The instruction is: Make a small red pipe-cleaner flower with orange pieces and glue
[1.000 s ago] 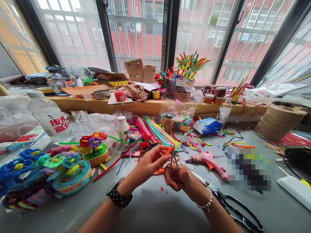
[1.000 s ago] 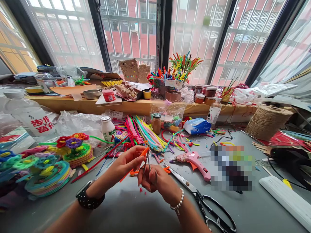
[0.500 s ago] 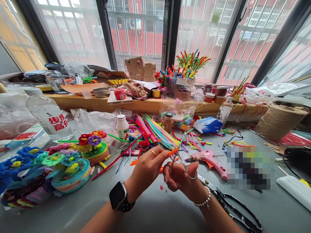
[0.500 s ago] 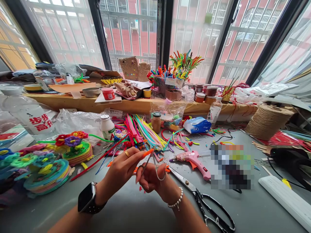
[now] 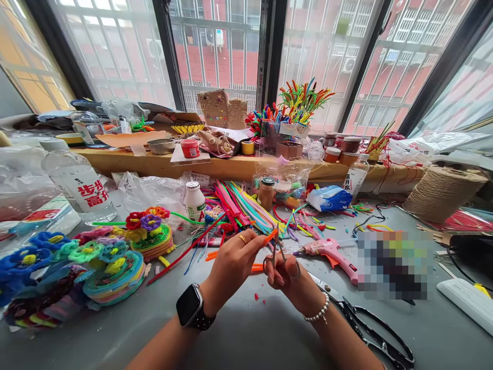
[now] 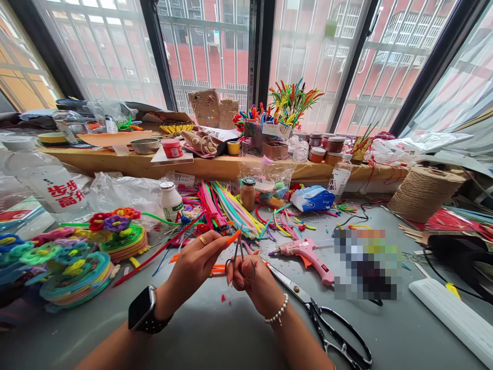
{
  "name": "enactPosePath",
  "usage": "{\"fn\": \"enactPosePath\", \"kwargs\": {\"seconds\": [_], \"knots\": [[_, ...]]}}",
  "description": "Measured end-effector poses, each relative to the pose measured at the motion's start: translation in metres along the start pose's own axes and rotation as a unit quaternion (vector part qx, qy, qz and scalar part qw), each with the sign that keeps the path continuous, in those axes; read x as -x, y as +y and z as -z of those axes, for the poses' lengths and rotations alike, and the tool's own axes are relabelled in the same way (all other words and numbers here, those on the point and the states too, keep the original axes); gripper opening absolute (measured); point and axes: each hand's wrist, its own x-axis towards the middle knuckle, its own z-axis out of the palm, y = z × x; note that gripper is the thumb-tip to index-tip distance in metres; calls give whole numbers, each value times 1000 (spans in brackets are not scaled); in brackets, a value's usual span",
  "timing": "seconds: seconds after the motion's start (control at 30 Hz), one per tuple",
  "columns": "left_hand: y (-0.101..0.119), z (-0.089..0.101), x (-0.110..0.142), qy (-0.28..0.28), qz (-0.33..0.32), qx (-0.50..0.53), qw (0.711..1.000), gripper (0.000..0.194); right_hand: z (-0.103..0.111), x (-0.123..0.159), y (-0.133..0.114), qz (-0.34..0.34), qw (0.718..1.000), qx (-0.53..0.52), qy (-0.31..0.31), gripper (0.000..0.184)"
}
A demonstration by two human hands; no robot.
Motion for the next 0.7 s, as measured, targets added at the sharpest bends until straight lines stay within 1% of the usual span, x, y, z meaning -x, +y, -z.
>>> {"fn": "enactPosePath", "kwargs": {"seconds": [0.17,0.33,0.53,0.63,0.7], "knots": [[-5,-1,0,-9,4,11,1000,23,2,0,2,6,1000,-11,-12,56],[-8,-2,1,-27,3,16,1000,22,4,0,3,-12,999,-48,-15,58],[-4,0,2,-33,-14,15,999,24,3,1,3,-20,989,-109,-102,71],[-4,0,1,-39,-34,-4,999,23,3,1,4,-42,983,-129,-123,77],[-4,-1,1,-35,-46,-9,998,22,3,1,5,-52,981,-140,-125,76]]}}
